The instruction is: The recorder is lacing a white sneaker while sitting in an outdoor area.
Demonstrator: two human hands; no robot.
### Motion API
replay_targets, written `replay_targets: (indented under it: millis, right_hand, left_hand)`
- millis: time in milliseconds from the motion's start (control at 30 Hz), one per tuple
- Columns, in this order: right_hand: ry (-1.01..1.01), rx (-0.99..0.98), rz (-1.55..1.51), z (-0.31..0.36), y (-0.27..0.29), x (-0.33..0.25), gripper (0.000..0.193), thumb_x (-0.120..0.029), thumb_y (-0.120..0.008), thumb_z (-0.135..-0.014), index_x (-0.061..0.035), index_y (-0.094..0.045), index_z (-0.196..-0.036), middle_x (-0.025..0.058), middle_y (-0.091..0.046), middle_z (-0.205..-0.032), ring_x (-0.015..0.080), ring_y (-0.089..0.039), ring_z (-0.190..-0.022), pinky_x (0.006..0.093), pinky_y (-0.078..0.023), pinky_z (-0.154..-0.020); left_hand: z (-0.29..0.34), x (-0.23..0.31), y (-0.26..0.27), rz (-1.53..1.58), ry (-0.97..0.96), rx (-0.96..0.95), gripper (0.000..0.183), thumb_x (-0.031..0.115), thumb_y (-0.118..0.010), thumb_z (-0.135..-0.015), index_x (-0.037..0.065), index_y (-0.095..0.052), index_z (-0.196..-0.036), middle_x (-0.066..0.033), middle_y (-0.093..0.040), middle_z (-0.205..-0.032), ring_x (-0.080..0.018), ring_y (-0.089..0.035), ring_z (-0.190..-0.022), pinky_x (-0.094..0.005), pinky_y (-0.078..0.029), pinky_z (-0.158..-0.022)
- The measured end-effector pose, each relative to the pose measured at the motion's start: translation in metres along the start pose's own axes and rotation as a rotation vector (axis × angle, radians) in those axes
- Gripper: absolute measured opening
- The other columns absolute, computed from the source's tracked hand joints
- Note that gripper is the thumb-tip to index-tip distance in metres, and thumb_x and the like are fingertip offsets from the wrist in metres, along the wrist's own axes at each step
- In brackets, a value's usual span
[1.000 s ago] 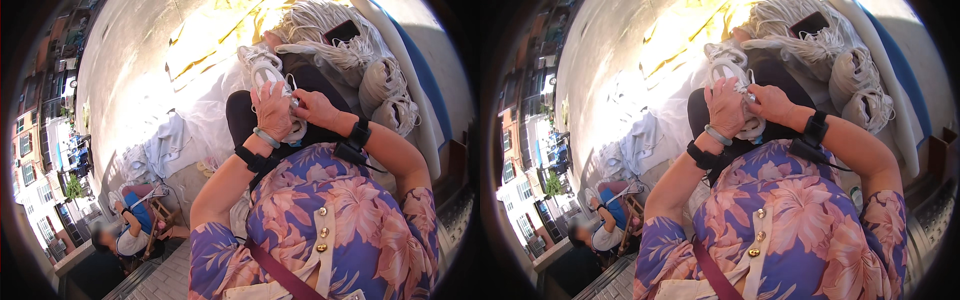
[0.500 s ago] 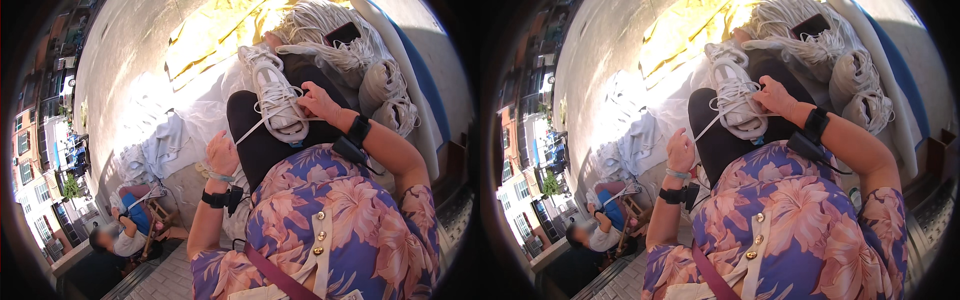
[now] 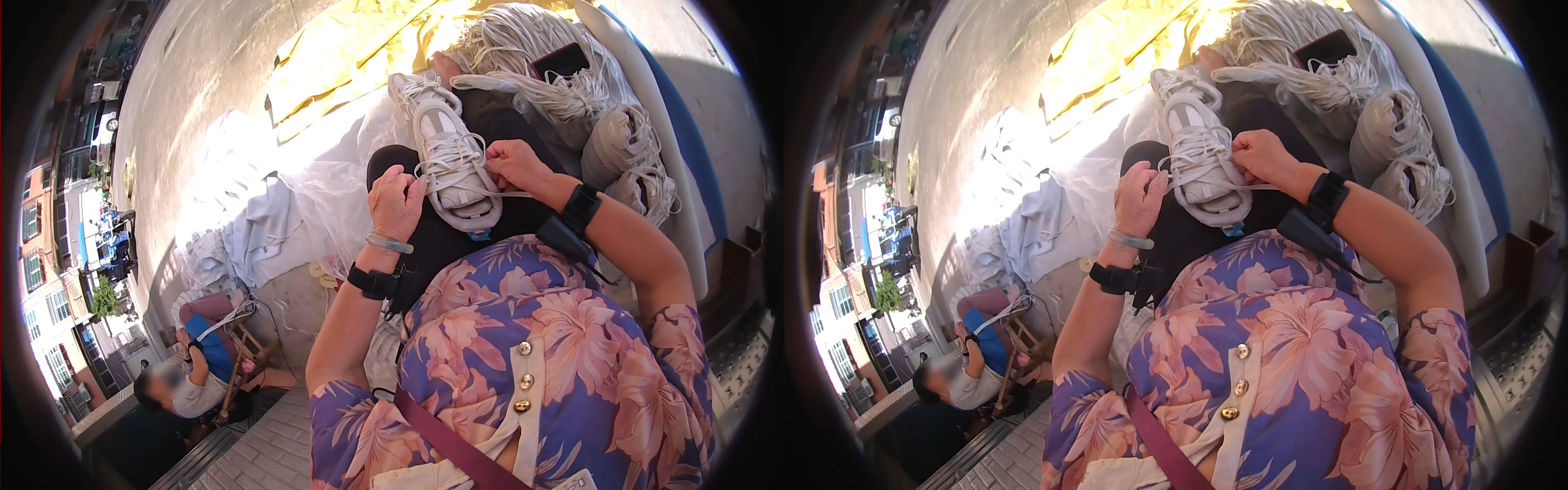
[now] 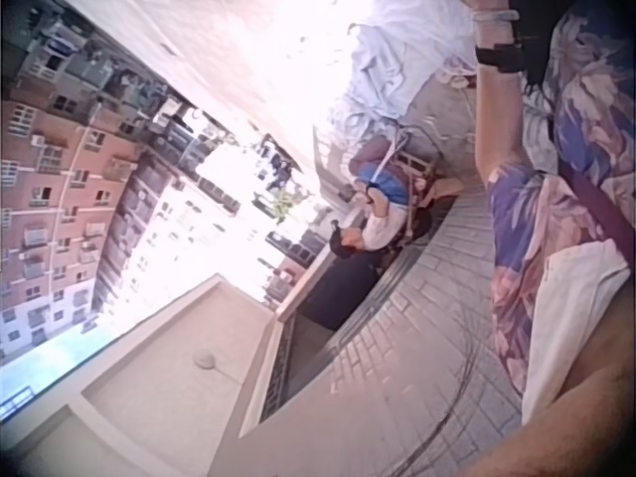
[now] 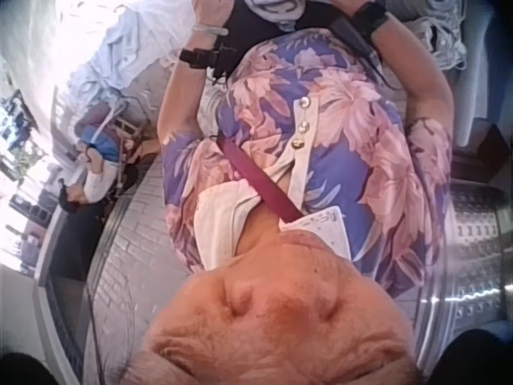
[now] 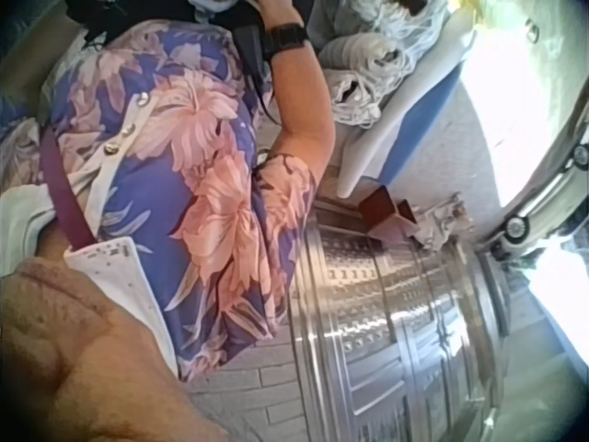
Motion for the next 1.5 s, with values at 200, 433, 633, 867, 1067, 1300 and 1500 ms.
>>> replay_targets:
  millis: [200,433,633,867,1067,1300,1500]
  right_hand:
    - [0.077,-0.057,-0.248,0.003,-0.001,-0.006,0.012,-0.016,-0.054,-0.085,-0.0078,-0.059,-0.092,-0.0029,-0.051,-0.066,0.0048,-0.046,-0.052,0.0187,-0.041,-0.047]
    - [0.147,-0.042,-0.368,0.003,0.005,-0.01,0.01,-0.009,-0.053,-0.083,-0.0078,-0.061,-0.089,-0.0037,-0.052,-0.066,0.0054,-0.048,-0.059,0.0194,-0.039,-0.048]
    - [0.233,-0.16,-0.209,-0.001,0.002,-0.006,0.01,-0.005,-0.053,-0.084,-0.0066,-0.06,-0.09,-0.0035,-0.054,-0.069,0.003,-0.05,-0.058,0.0182,-0.042,-0.049]
    - [0.218,-0.073,-0.186,-0.001,-0.004,-0.014,0.004,-0.007,-0.057,-0.083,-0.0055,-0.056,-0.08,-0.0026,-0.053,-0.064,0.0038,-0.048,-0.051,0.0192,-0.039,-0.044]
    - [0.115,-0.057,0.046,-0.008,0.001,-0.01,0.015,-0.013,-0.058,-0.08,-0.0026,-0.055,-0.07,0.0034,-0.053,-0.056,0.011,-0.051,-0.042,0.0247,-0.041,-0.039]
    - [0.258,-0.013,0.164,-0.012,-0.003,-0.01,0.014,-0.012,-0.053,-0.078,-0.0018,-0.056,-0.069,0.0053,-0.053,-0.055,0.0142,-0.053,-0.042,0.0277,-0.043,-0.042]
    - [0.947,0.369,1.035,-0.004,0.008,-0.038,0.012,-0.015,-0.054,-0.074,-0.0081,-0.052,-0.066,0.0081,-0.052,-0.064,0.0277,-0.056,-0.06,0.0364,-0.045,-0.053]
  left_hand:
    - [-0.016,-0.003,-0.009,0.17,0.154,-0.053,0.024,0.025,-0.062,-0.077,0.001,-0.062,-0.077,-0.0077,-0.061,-0.074,-0.0172,-0.058,-0.069,-0.0289,-0.046,-0.066]
    - [-0.014,-0.004,-0.015,0.281,0.24,-0.048,0.018,0.02,-0.062,-0.078,0.002,-0.061,-0.076,-0.0012,-0.057,-0.066,-0.0058,-0.052,-0.061,-0.0228,-0.044,-0.058]
    - [-0.012,0.004,-0.012,0.251,0.209,0.002,0.019,0.02,-0.06,-0.08,0.001,-0.061,-0.077,-0.0022,-0.059,-0.065,-0.0071,-0.052,-0.058,-0.0233,-0.043,-0.056]
    - [-0.009,0.012,-0.008,0.169,0.286,-0.065,0.025,0.026,-0.061,-0.079,0.001,-0.061,-0.076,-0.0035,-0.058,-0.059,-0.0096,-0.052,-0.054,-0.0259,-0.043,-0.056]
    - [-0.007,0.016,-0.009,0.109,0.354,-0.131,0.027,0.029,-0.057,-0.076,0.003,-0.059,-0.072,-0.0149,-0.059,-0.063,-0.0321,-0.059,-0.062,-0.0375,-0.046,-0.059]
    - [-0.011,0.011,-0.013,0.048,0.258,-0.069,0.026,0.024,-0.054,-0.077,0.001,-0.054,-0.064,-0.0138,-0.052,-0.054,-0.0267,-0.051,-0.05,-0.0365,-0.04,-0.053]
    - [-0.024,0.028,0.0,-0.308,-0.005,0.013,0.017,0.019,-0.052,-0.076,0.005,-0.051,-0.067,-0.0144,-0.055,-0.06,-0.0339,-0.055,-0.058,-0.0422,-0.043,-0.054]
Point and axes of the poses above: each hand's wrist, its own z-axis away from the middle knuckle, its own y-axis out of the back of the hand, x = y × z, the point moved 2 cm from there along -z, towards the middle knuckle
